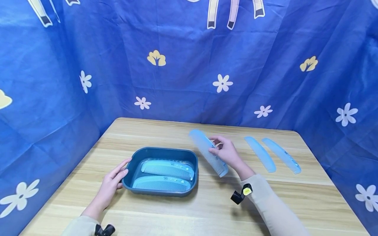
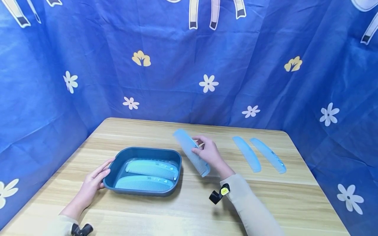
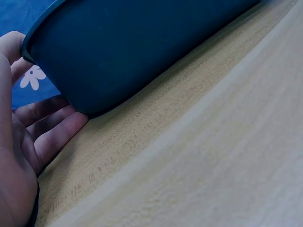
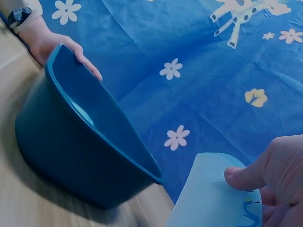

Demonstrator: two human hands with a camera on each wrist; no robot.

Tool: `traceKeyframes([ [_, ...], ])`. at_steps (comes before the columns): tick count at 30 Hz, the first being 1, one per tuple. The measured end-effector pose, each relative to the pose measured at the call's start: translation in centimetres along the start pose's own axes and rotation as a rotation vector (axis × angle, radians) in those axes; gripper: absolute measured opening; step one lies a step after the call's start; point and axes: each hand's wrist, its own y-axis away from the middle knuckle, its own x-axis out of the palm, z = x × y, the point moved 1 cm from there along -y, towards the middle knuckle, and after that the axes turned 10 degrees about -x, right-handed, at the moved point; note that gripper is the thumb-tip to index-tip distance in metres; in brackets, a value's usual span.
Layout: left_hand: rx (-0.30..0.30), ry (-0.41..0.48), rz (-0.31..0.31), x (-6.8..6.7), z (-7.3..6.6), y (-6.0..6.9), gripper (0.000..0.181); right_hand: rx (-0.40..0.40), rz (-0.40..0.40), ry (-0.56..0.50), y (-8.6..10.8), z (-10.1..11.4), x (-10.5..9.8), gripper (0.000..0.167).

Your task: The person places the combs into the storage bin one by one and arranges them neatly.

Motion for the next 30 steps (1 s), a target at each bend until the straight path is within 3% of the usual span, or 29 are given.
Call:
traceKeyframes([
  [11,-0.008,0.003,-0.001,0.0,0.0,0.1,0.045,-0.031,0.026,-0.083,0.2,0.7,2.2,0.040],
  [20,-0.014,-0.019,0.002,0.1,0.0,0.1,0.046,-0.020,0.145,-0.125,0.1,1.4,4.2,0.038],
  [30,-0.012,0.010,0.006,-0.1,-0.2,0.1,0.045,-0.070,0.217,-0.139,0.0,5.8,5.8,0.037],
])
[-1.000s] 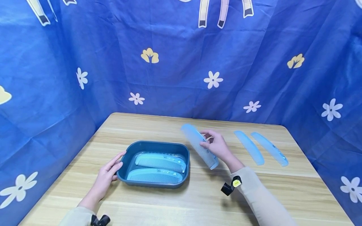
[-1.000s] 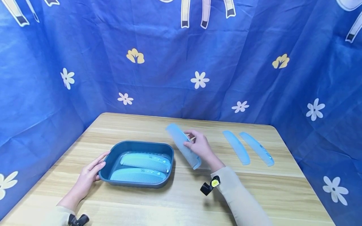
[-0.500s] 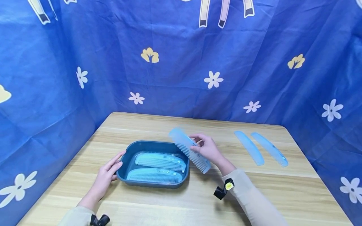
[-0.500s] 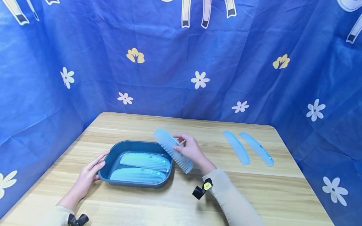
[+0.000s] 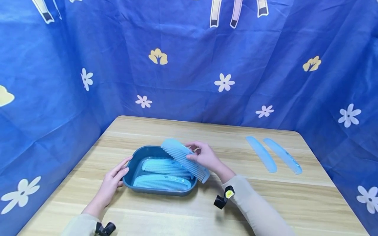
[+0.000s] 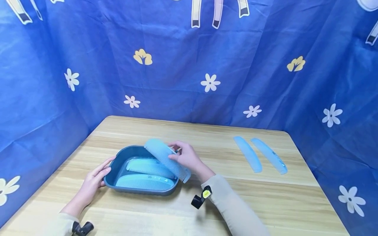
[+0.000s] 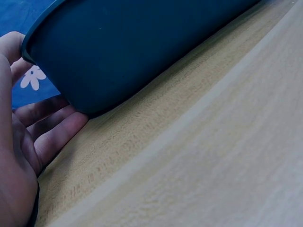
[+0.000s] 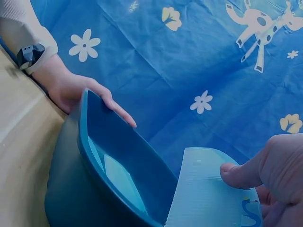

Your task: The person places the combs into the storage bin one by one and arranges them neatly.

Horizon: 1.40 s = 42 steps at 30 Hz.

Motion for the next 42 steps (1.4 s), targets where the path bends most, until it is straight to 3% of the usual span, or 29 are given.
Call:
traceKeyframes([
  [8,0.013,0.001,-0.001,-0.3,0.0,0.1,0.045,-0.024,-0.012,-0.065,-1.8,-2.7,2.3,0.037],
  [17,0.006,0.003,-0.012,-0.2,0.2,0.0,0.045,-0.034,0.009,-0.035,-2.5,-3.2,4.4,0.030],
  [25,0.000,-0.024,-0.004,-0.1,0.2,0.0,0.046,-0.020,0.105,0.050,-1.9,-4.2,6.2,0.030],
  [35,0.009,-0.010,-0.003,0.0,0.2,-0.1,0.045,-0.058,0.260,0.203,-1.3,-4.1,7.0,0.032],
  [42,0.011,-0.016,-0.006,0.1,0.1,0.0,0.045,0.017,0.356,0.340,-1.2,-4.0,7.2,0.032],
])
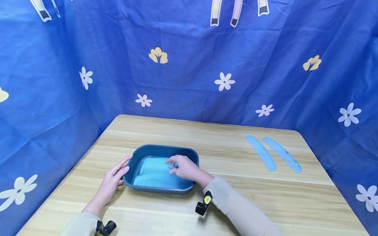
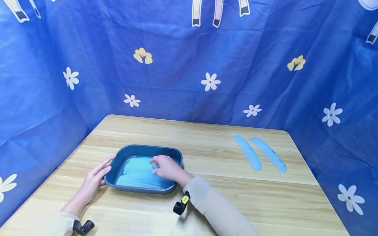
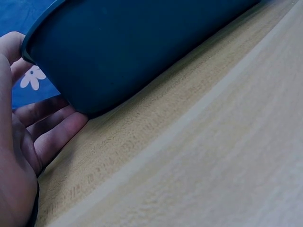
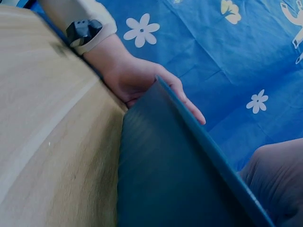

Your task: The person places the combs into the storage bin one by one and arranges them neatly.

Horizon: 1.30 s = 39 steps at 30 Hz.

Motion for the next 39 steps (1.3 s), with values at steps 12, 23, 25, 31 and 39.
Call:
traceKeyframes([
  [12,0.003,-0.015,-0.006,0.0,0.2,-0.2,0.045,-0.008,0.126,0.090,0.0,0.1,0.3,0.036],
  [23,-0.004,0.020,0.011,-0.1,0.4,-0.3,0.045,-0.032,0.095,0.050,0.4,0.3,0.0,0.037],
  [25,-0.002,0.025,0.012,-0.1,0.4,-0.3,0.045,-0.034,0.076,0.004,0.5,0.3,-0.2,0.036],
  [31,-0.005,0.013,0.002,0.0,0.5,-0.4,0.045,-0.069,0.007,-0.121,1.1,0.0,-1.1,0.035],
  [39,-0.001,0.012,0.004,-0.1,0.3,-0.3,0.045,-0.096,-0.115,-0.290,2.1,-0.7,-2.1,0.035],
])
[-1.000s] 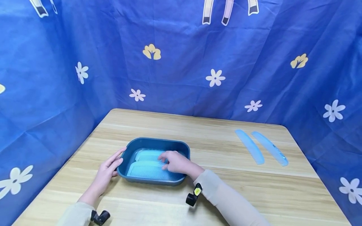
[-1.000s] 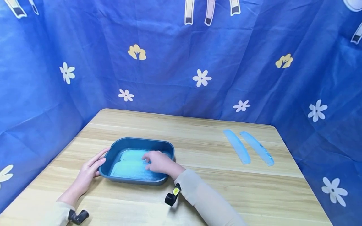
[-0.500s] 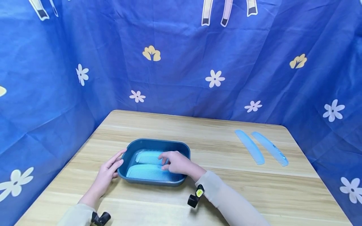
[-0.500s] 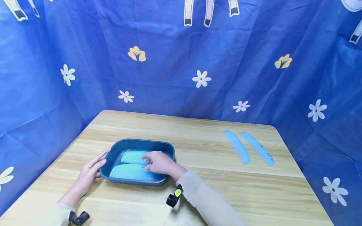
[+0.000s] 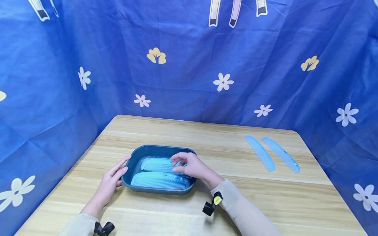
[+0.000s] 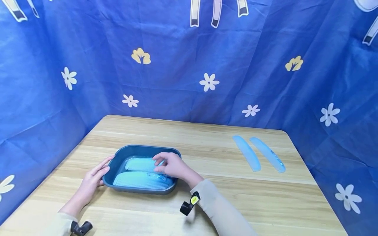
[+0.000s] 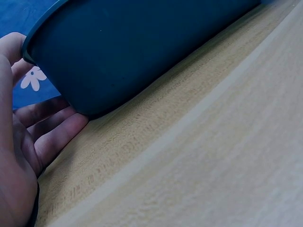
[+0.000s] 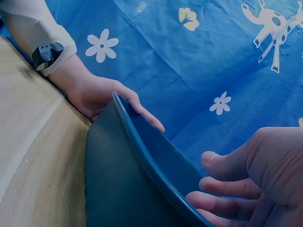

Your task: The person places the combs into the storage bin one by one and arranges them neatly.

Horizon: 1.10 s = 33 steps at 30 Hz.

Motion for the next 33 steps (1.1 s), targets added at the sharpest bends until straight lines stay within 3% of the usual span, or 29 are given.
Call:
traceKeyframes([
  [7,-0.007,0.002,0.006,0.1,-0.1,0.0,0.045,0.048,-0.080,-0.097,0.4,0.1,-0.5,0.032],
  [21,-0.007,-0.029,-0.007,0.1,-0.2,0.2,0.045,0.068,-0.278,-0.117,2.3,3.1,-2.9,0.028],
  [28,0.003,-0.003,0.006,0.0,-0.2,0.2,0.045,0.044,-0.394,-0.185,3.1,0.5,-3.8,0.035],
  [33,0.002,-0.008,0.007,0.0,-0.1,0.2,0.045,0.041,-0.416,-0.200,3.9,1.3,-4.4,0.037],
])
